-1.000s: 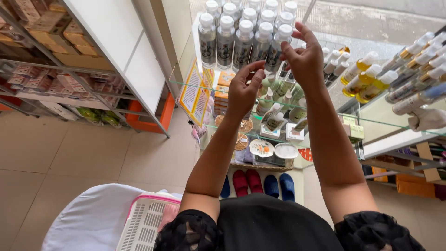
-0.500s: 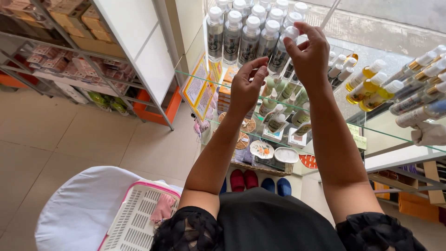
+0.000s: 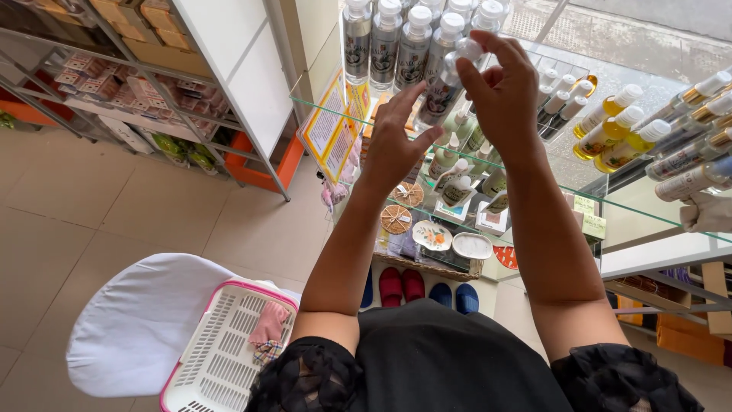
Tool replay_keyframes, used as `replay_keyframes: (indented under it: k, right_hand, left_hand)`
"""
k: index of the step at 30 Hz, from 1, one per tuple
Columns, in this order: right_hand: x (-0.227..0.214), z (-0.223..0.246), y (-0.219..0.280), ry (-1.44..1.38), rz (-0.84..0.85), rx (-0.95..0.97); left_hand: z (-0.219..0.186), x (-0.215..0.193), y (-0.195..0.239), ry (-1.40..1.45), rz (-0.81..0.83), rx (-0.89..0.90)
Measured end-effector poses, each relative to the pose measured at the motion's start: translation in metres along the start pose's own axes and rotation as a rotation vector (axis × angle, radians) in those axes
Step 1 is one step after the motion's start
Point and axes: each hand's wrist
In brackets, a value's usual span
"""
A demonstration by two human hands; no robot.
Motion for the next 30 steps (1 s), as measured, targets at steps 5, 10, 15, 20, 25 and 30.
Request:
replay_keyframes:
  k: [5,10,15,20,25,30]
  right_hand:
    - [0.021,0.005,-0.003,-0.088,0.041,0.074]
    - [0.04,-0.011,-0.002,-0.313,0.068,0.126]
    - [0.058,-0.029,0.009,-0.354,0.259,0.24]
    - [0.078,-0.071,0.053,-0.544,0.301,0.422]
    - [0.09,-0.069,0.051,-0.538,0.232,0.424]
    - [0.102,-0.062,0.04,-0.284,0.237,0.343]
  left_hand:
    - [0.022,-0.015,0.006,-0.122,-0.015,0.023]
    - [0.038,-0.042,0.007,0.009,0.015,-0.045]
    - [0.058,-0.049,0.005,0.12,0.017,-0.096]
    - [0.078,-0.043,0.003,0.296,-0.041,-0.042]
    - [0.088,-0.043,-0.003,0.293,-0.022,0.01]
    - [0.121,-0.031,-0.017,0.317,-0.024,0.07]
Point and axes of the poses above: each hand's wrist, its own y-axis away from the middle knuckle, its own x-axis out of the palm, z = x × y, and after that the axes turned 15 degrees about -y, right-handed
